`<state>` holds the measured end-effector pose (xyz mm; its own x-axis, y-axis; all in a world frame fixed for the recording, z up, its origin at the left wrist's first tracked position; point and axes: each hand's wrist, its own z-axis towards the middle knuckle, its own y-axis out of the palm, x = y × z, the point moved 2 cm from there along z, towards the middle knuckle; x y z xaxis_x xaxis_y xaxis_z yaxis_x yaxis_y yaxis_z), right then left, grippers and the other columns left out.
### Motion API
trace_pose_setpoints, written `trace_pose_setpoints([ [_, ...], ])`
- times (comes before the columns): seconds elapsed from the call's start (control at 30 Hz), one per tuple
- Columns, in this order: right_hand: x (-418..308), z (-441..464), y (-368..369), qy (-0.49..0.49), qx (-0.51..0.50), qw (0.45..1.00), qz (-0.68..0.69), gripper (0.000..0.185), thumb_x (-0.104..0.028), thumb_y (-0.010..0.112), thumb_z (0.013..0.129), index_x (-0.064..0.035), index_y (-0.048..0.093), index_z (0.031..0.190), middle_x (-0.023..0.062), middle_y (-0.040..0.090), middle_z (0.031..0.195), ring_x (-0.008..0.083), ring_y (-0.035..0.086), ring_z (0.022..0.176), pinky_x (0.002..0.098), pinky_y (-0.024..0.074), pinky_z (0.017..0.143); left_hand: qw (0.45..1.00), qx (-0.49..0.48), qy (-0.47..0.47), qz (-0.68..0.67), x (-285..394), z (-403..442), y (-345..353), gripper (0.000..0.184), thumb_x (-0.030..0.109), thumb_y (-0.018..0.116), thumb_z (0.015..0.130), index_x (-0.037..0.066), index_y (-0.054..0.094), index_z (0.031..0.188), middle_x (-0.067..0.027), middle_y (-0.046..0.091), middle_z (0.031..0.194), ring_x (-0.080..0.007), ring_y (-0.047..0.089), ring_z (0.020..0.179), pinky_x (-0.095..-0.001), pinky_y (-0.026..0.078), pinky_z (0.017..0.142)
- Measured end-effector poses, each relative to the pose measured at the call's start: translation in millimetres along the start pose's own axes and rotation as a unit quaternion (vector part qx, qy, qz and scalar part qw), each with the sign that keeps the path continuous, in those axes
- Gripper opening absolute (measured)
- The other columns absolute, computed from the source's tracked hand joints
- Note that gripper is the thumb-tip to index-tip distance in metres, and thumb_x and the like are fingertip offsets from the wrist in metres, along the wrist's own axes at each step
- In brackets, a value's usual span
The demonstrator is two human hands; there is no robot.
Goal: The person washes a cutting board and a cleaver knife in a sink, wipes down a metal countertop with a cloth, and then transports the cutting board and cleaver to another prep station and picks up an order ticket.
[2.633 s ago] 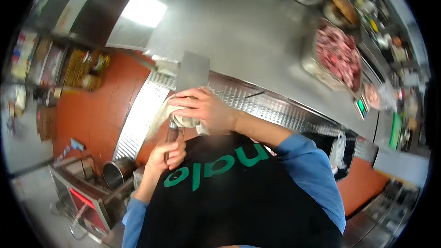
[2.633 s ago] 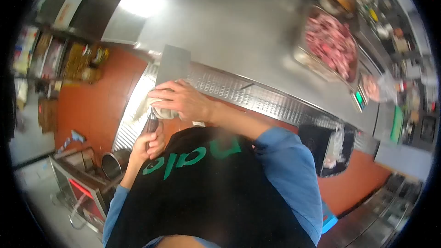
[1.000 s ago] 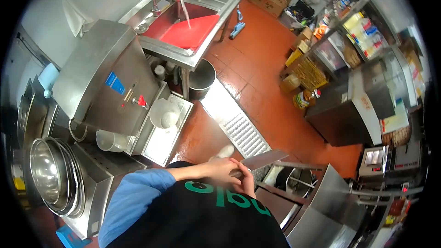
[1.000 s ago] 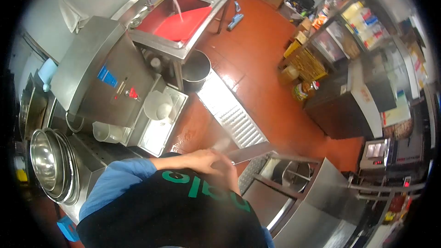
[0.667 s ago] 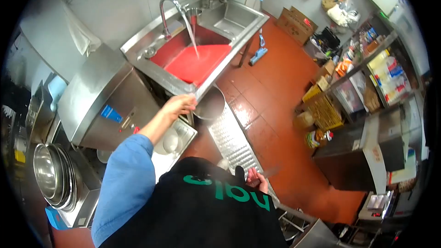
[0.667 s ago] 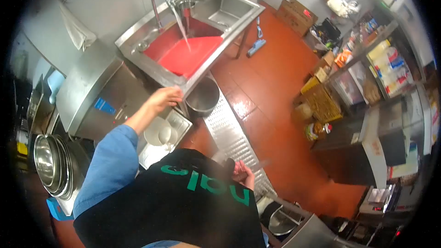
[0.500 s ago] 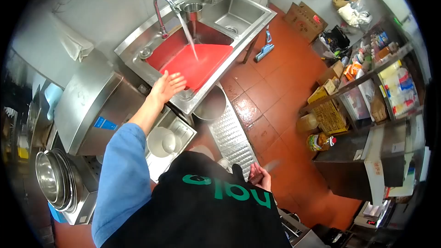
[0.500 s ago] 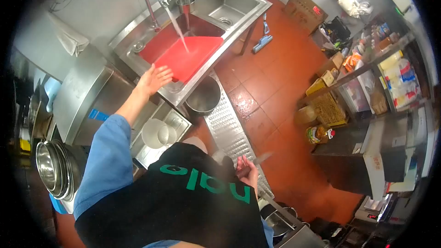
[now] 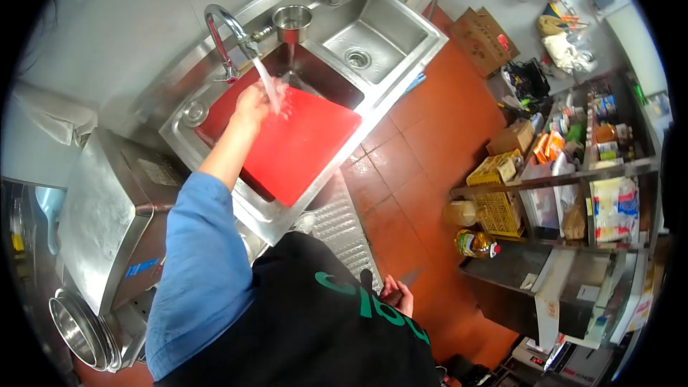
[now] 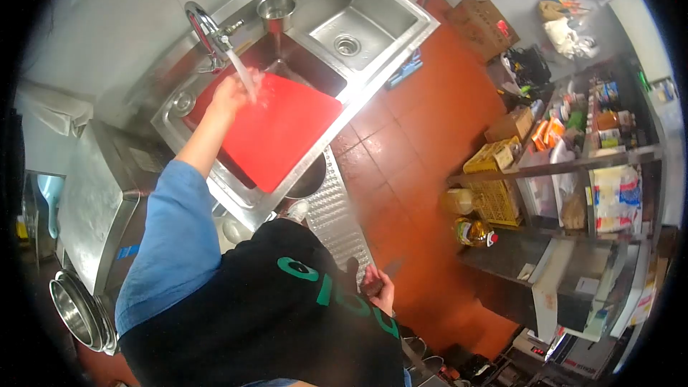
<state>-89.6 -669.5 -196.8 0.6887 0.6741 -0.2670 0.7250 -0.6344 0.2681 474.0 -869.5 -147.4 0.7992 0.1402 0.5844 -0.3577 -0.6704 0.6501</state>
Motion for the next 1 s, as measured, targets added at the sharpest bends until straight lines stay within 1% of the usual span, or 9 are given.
trace_pose_setpoints([
  [0.13, -10, 17, 15, 0.009, 0.011, 1.000, -0.023, 0.032, -0.022, 0.052, 0.087, 0.0013, 0.055, 0.109, 0.0122, 0.065, 0.093, 0.0197, 0.059, 0.066, 0.0289, 0.0479, 0.060, 0.951, 0.269, 0.044, 0.148, 42, 29, -67, 0.025, 0.021, 0.059, 0.087, 0.005, 0.055, 0.106, -0.0104, 0.058, 0.105, -0.0248, 0.058, 0.088, -0.0354, 0.048, 0.069],
  [0.33, -19, 20, 45, 0.037, -0.054, 0.996, -0.061, 0.031, -0.022, 0.053, 0.087, 0.0000, 0.056, 0.110, 0.0120, 0.065, 0.095, 0.0203, 0.062, 0.075, 0.0286, 0.0496, 0.064, 0.942, 0.221, 0.189, 0.171, 51, 23, -53, 0.036, 0.020, 0.060, 0.087, 0.005, 0.054, 0.119, -0.0015, 0.058, 0.101, -0.0140, 0.055, 0.089, -0.0304, 0.043, 0.073],
  [0.53, -15, 41, 44, 0.044, -0.040, 0.996, -0.072, 0.031, -0.020, 0.054, 0.087, 0.0028, 0.055, 0.108, 0.0113, 0.063, 0.097, 0.0205, 0.062, 0.081, 0.0274, 0.0514, 0.069, 0.840, 0.166, 0.300, 0.420, 31, 18, -48, 0.046, 0.020, 0.059, 0.087, 0.002, 0.048, 0.128, -0.0043, 0.061, 0.095, -0.0125, 0.052, 0.085, -0.0248, 0.041, 0.078],
  [0.6, -16, 39, 48, 0.041, -0.068, 0.994, -0.069, 0.035, -0.017, 0.052, 0.088, 0.0078, 0.049, 0.112, 0.0121, 0.059, 0.103, 0.0204, 0.059, 0.091, 0.0271, 0.0510, 0.077, 0.791, 0.169, 0.316, 0.495, 4, 34, -97, 0.054, 0.030, 0.060, 0.084, 0.001, 0.047, 0.128, -0.0182, 0.059, 0.116, -0.0279, 0.058, 0.106, -0.0341, 0.042, 0.092],
  [0.67, -16, 42, 40, 0.044, -0.081, 0.995, -0.045, 0.035, -0.017, 0.052, 0.088, 0.0070, 0.049, 0.113, 0.0132, 0.059, 0.104, 0.0213, 0.059, 0.093, 0.0274, 0.0515, 0.076, 0.707, 0.324, 0.061, 0.626, -31, -1, -113, 0.056, 0.044, 0.059, 0.076, -0.003, 0.063, 0.106, -0.0231, 0.058, 0.114, -0.0325, 0.053, 0.113, -0.0392, 0.040, 0.096],
  [0.73, -14, 38, 31, 0.024, -0.039, 0.999, -0.022, 0.035, -0.017, 0.052, 0.088, 0.0064, 0.049, 0.114, 0.0134, 0.059, 0.105, 0.0210, 0.059, 0.093, 0.0273, 0.0517, 0.075, 0.662, 0.319, 0.025, 0.678, -71, -21, -133, 0.050, 0.038, 0.057, 0.074, -0.005, 0.065, 0.097, -0.0239, 0.062, 0.106, -0.0330, 0.058, 0.105, -0.0397, 0.043, 0.092],
  [0.83, -10, 24, 11, 0.026, -0.061, 0.998, 0.000, 0.034, -0.015, 0.054, 0.087, 0.0054, 0.050, 0.114, 0.0137, 0.060, 0.104, 0.0209, 0.061, 0.086, 0.0270, 0.0521, 0.074, 0.918, 0.305, 0.003, 0.252, -131, 0, -193, 0.034, 0.015, 0.066, 0.075, -0.004, 0.061, 0.103, -0.0143, 0.062, 0.110, -0.0287, 0.056, 0.105, -0.0385, 0.044, 0.093],
  [0.93, 0, 19, -8, -0.003, -0.024, 0.999, 0.029, 0.035, -0.015, 0.054, 0.087, 0.0053, 0.049, 0.115, 0.0134, 0.059, 0.104, 0.0208, 0.060, 0.087, 0.0263, 0.0519, 0.075, 0.966, 0.178, -0.183, 0.029, -112, -32, -161, 0.039, 0.014, 0.065, 0.084, 0.004, 0.053, 0.119, -0.0098, 0.057, 0.120, -0.0266, 0.054, 0.108, -0.0432, 0.043, 0.095],
  [1.0, 10, 16, -22, -0.018, 0.019, 0.999, 0.043, 0.037, -0.016, 0.055, 0.087, 0.0053, 0.049, 0.116, 0.0132, 0.059, 0.105, 0.0207, 0.059, 0.090, 0.0258, 0.0516, 0.076, 0.973, 0.131, -0.191, -0.019, -100, -44, -123, 0.036, 0.015, 0.067, 0.082, 0.008, 0.055, 0.116, -0.0098, 0.058, 0.118, -0.0256, 0.055, 0.108, -0.0451, 0.044, 0.095],
])
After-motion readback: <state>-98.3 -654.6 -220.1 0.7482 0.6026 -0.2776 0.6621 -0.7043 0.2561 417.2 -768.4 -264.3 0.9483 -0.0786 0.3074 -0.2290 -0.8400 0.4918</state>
